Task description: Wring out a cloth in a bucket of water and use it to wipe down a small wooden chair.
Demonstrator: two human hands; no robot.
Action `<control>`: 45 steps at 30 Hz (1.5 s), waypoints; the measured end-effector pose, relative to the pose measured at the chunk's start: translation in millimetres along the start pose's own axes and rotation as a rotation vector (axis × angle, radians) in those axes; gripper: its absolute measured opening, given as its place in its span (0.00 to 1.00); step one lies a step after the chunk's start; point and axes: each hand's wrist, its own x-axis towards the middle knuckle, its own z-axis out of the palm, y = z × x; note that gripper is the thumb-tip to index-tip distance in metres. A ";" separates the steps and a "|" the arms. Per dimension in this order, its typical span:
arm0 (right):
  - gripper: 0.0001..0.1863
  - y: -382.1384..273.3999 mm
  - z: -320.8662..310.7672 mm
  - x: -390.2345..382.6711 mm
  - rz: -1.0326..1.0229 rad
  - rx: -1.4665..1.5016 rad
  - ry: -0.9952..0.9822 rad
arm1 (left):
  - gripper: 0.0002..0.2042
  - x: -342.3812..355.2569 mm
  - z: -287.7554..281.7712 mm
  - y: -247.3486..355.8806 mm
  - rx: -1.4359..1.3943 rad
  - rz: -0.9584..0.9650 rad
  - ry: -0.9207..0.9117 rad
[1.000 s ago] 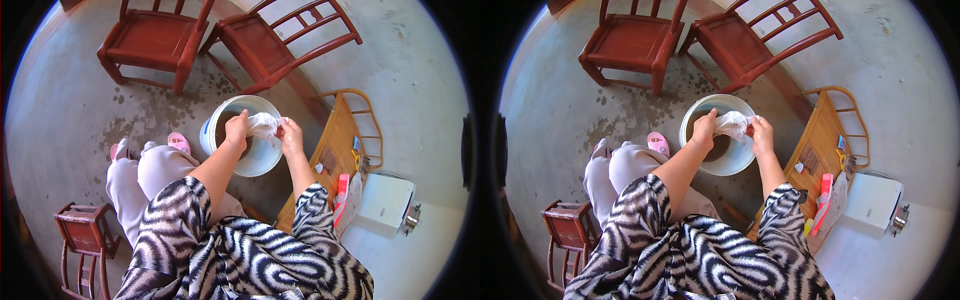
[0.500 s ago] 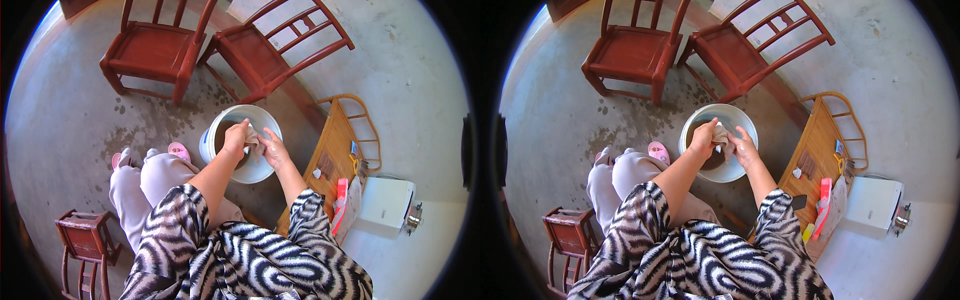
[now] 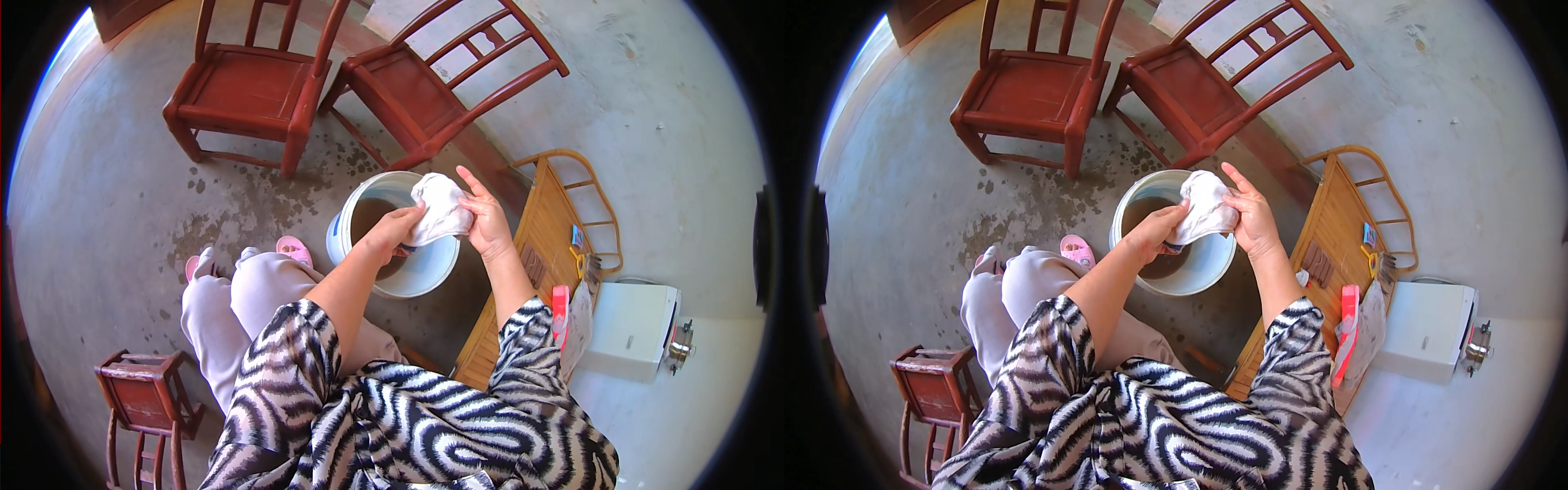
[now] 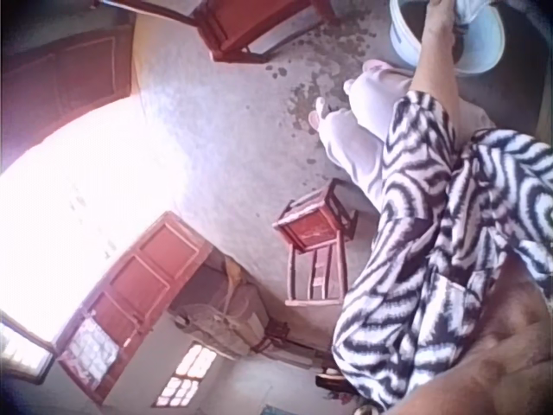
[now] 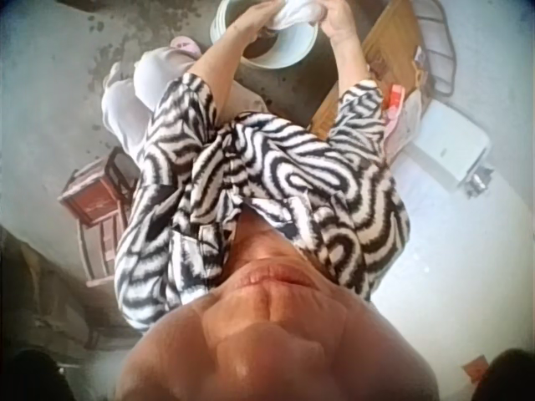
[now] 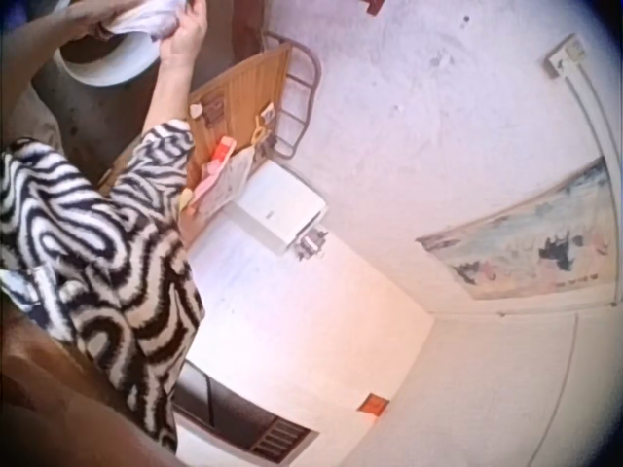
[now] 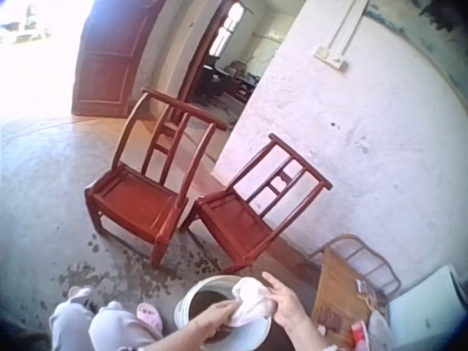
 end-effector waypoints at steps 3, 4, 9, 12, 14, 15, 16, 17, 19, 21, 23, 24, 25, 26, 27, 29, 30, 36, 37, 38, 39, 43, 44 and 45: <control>0.31 -4.2 5.7 -1.9 0.027 -0.022 -0.119 | 0.14 11.1 -9.6 -9.3 0.141 0.064 -0.096; 0.31 -5.8 4.0 -1.6 0.026 -0.021 -0.116 | 0.12 12.4 -8.7 -10.7 0.108 0.137 -0.073; 0.27 -6.5 -19.7 4.9 -0.044 -0.105 -0.037 | 0.11 9.3 -4.5 -4.6 -0.214 0.276 -0.081; 0.25 -3.6 -20.5 5.4 -0.074 -0.125 -0.003 | 0.12 8.1 -5.0 -3.9 -0.270 0.305 -0.089; 0.25 -5.3 -21.0 3.6 -0.090 -0.147 0.032 | 0.10 6.6 -5.0 -1.0 -0.358 0.332 -0.043; 0.25 -6.5 -20.0 3.9 -0.058 -0.155 0.038 | 0.10 7.0 -6.6 -0.7 -0.357 0.329 -0.041; 0.25 -7.1 -19.9 4.0 -0.026 -0.163 0.045 | 0.13 7.6 -8.0 -0.4 -0.379 0.361 -0.074; 0.25 -6.8 -20.7 3.7 -0.025 -0.161 0.047 | 0.17 8.3 -9.2 0.0 -0.402 0.392 -0.106; 0.27 -6.8 -22.6 3.2 0.008 -0.254 0.024 | 0.22 9.1 -10.7 1.4 -0.373 0.352 -0.099; 0.27 -10.9 -24.7 1.1 0.016 -0.273 -0.027 | 0.20 9.1 -9.9 1.9 -0.251 0.405 -0.126; 0.27 -14.9 -25.1 -0.5 0.024 -0.291 -0.080 | 0.21 7.3 -8.5 1.4 -0.041 0.418 -0.058; 0.27 -17.9 -25.3 -2.1 0.036 -0.323 -0.102 | 0.22 6.6 -6.3 1.9 0.170 0.429 0.003; 0.27 -20.2 -25.8 -3.0 0.049 -0.353 -0.125 | 0.22 5.4 -4.6 2.0 0.171 0.426 -0.002; 0.27 -21.7 -26.5 -3.2 0.049 -0.353 -0.120 | 0.22 3.9 -3.3 1.9 0.263 0.406 0.025; 0.25 -22.5 -26.6 -2.3 0.099 -0.511 -0.060 | 0.22 2.6 -2.8 2.0 0.358 0.388 0.056; 0.23 -19.9 -31.8 1.4 0.149 -0.666 0.002 | 0.20 2.6 -0.6 4.9 0.353 0.339 0.147; 0.19 -14.9 -39.9 4.7 0.099 -0.802 0.007 | 0.19 3.7 0.8 7.3 0.345 0.294 0.233; 0.07 10.8 -43.1 16.1 -0.069 -0.725 -0.006 | 0.09 14.2 -6.6 0.1 -0.176 0.287 0.175; 0.06 14.9 -38.8 17.3 0.041 -0.554 0.001 | 0.09 15.0 -6.9 -1.9 -0.175 0.287 0.180; 0.06 19.7 -34.2 18.7 0.150 -0.383 0.008 | 0.07 16.5 -7.0 -3.9 -0.256 0.299 0.200; 0.06 26.2 -31.2 20.8 0.152 -0.383 0.003 | 0.05 18.3 -6.6 -5.4 -0.338 0.312 0.219; 0.04 52.5 -10.0 26.2 -0.030 -0.335 0.042 | 0.05 30.7 -10.9 -10.3 -0.347 0.264 0.289; 0.05 55.2 -3.1 25.9 -0.083 -0.451 0.026 | 0.06 33.5 -14.2 -12.3 -0.384 0.258 0.273; 0.05 55.6 2.0 23.2 -0.139 -0.571 0.018 | 0.08 38.6 -13.9 -14.4 -0.421 0.249 0.246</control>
